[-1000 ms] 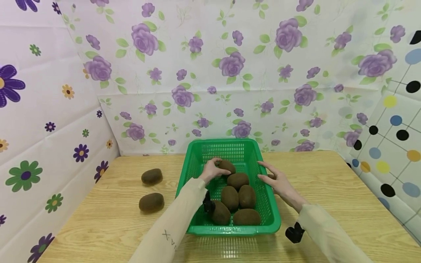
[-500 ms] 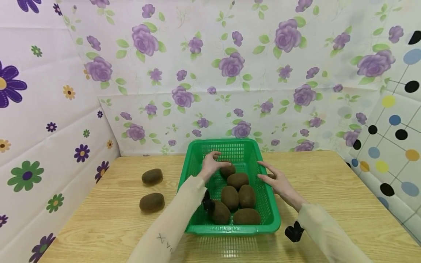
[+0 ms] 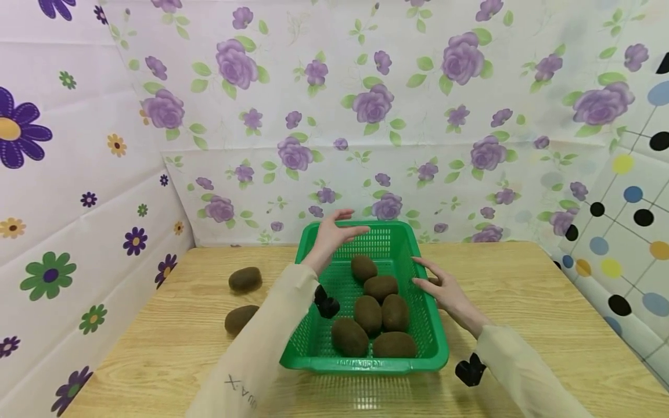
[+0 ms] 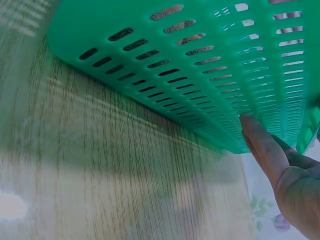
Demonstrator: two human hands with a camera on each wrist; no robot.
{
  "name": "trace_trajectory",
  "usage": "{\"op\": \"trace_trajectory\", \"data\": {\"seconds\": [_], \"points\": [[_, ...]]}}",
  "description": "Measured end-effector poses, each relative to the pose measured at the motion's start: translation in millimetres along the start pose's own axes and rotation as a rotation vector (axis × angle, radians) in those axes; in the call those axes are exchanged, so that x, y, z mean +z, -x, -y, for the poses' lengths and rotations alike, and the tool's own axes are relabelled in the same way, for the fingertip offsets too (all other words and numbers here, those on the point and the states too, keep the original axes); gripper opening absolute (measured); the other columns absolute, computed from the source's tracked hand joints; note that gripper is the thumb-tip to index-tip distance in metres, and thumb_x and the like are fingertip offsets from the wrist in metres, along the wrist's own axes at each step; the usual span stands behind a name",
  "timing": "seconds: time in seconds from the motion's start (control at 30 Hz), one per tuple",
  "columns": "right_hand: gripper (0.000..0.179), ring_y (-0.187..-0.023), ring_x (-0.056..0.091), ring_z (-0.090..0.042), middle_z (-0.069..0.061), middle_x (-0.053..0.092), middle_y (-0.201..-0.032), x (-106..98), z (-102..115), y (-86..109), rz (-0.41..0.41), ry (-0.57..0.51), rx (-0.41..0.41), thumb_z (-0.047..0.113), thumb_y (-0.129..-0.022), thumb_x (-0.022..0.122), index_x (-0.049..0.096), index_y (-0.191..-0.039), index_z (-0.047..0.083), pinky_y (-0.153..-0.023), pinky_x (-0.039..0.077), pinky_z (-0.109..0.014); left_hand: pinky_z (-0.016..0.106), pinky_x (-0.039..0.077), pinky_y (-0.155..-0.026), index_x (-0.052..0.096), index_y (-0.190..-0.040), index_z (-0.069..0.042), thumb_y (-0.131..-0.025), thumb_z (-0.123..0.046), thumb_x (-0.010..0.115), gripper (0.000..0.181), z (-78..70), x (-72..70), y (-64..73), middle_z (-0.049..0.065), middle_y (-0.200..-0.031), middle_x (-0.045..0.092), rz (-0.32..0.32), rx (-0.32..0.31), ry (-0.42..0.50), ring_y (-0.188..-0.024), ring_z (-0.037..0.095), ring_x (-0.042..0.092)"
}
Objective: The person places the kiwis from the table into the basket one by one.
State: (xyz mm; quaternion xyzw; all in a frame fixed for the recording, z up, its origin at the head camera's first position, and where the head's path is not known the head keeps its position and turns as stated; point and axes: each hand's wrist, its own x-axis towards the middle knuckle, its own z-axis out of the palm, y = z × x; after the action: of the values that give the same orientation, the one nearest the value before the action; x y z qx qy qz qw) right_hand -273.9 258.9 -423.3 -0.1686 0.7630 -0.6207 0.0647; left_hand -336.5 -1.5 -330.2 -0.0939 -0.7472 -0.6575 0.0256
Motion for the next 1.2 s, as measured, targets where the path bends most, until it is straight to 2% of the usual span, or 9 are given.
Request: {"op": "trace_trajectory", "data": {"seconds": [0.23,0.37,0.47,0.57,0.6,0.9,1.03,1.1,1.2], "points": [[0.059,-0.035,0.019,-0.010,-0.025,0.016,-0.142,-1,0,-0.1,-0.016,0.009,0.011,0.024,-0.094,0.051,0.023,-0.145,0.014,-0.039,0.016,-0.042,0.031,0.048,-0.076,0.054,-0.121,-0.010,-0.071,-0.017,0.079,0.056,-18.7,-41.4,-4.3,0.006,-0.118,0.047,-0.038,0.072,0.071,-0.092,0.021,0.055],[0.059,-0.054,0.043,-0.019,-0.018,0.010,-0.146,0,1,0.8,-0.017,0.032,0.009,0.025,-0.094,0.051,0.023,-0.145,0.015,-0.040,0.018,-0.045,0.032,0.047,-0.077,0.055,-0.119,-0.009,-0.073,-0.018,0.078,0.053,-19.4,-71.2,-3.4,0.006,-0.115,0.049,-0.086,0.133,0.068,-0.096,0.022,0.052],[0.058,-0.064,0.044,-0.022,-0.014,0.006,-0.147,0,0,1.9,-0.013,0.032,0.007,0.024,-0.095,0.050,0.022,-0.145,0.015,-0.041,0.018,-0.045,0.031,0.047,-0.078,0.055,-0.121,-0.009,-0.074,-0.018,0.077,0.053,-16.2,-94.4,-0.6,0.009,-0.118,0.047,-0.104,0.161,0.080,-0.099,0.023,0.051],[0.058,-0.049,0.038,-0.016,-0.017,0.009,-0.146,0,0,1.9,-0.008,0.023,0.006,0.024,-0.095,0.050,0.022,-0.145,0.014,-0.041,0.017,-0.045,0.030,0.047,-0.079,0.053,-0.123,-0.008,-0.075,-0.017,0.076,0.054,-10.9,-116.0,2.6,0.011,-0.120,0.045,-0.112,0.153,0.095,-0.100,0.024,0.051],[0.058,-0.043,0.028,-0.014,-0.018,0.011,-0.145,0,0,1.9,-0.008,0.020,0.007,0.024,-0.095,0.050,0.022,-0.145,0.015,-0.042,0.016,-0.046,0.030,0.047,-0.079,0.052,-0.124,-0.008,-0.075,-0.016,0.076,0.055,-8.8,-122.9,4.2,0.011,-0.121,0.045,-0.113,0.151,0.091,-0.100,0.024,0.051],[0.058,-0.042,0.028,-0.009,-0.017,0.007,-0.146,-1,-1,1.2,-0.008,0.023,0.012,0.024,-0.095,0.050,0.021,-0.145,0.015,-0.041,0.016,-0.046,0.033,0.046,-0.082,0.048,-0.128,-0.006,-0.078,-0.016,0.073,0.057,8.2,-167.9,14.6,0.013,-0.123,0.043,-0.134,0.088,0.068,-0.103,0.026,0.049],[0.059,-0.056,0.042,-0.012,-0.016,0.006,-0.147,-1,-2,0.8,-0.006,0.038,0.012,0.025,-0.095,0.050,0.021,-0.145,0.015,-0.040,0.018,-0.046,0.032,0.047,-0.080,0.048,-0.127,-0.005,-0.078,-0.017,0.073,0.056,16.0,-185.7,20.8,0.014,-0.121,0.045,-0.149,0.069,-0.006,-0.100,0.027,0.050],[0.059,-0.059,0.044,-0.019,-0.015,0.006,-0.147,-1,-2,0.5,-0.006,0.046,0.011,0.026,-0.094,0.050,0.022,-0.145,0.015,-0.040,0.021,-0.044,0.033,0.048,-0.078,0.049,-0.126,-0.002,-0.079,-0.014,0.072,0.054,20.4,-193.6,24.6,0.015,-0.118,0.047,-0.144,0.057,-0.044,-0.098,0.028,0.051],[0.059,-0.090,0.051,-0.034,-0.013,0.004,-0.148,-1,-1,0.2,-0.010,0.056,0.004,0.025,-0.094,0.051,0.022,-0.145,0.014,-0.046,0.034,-0.038,0.036,0.048,-0.077,0.050,-0.125,0.000,-0.080,-0.012,0.070,0.050,28.4,-204.0,30.6,0.018,-0.115,0.048,-0.107,0.033,-0.089,-0.096,0.030,0.052]]}}
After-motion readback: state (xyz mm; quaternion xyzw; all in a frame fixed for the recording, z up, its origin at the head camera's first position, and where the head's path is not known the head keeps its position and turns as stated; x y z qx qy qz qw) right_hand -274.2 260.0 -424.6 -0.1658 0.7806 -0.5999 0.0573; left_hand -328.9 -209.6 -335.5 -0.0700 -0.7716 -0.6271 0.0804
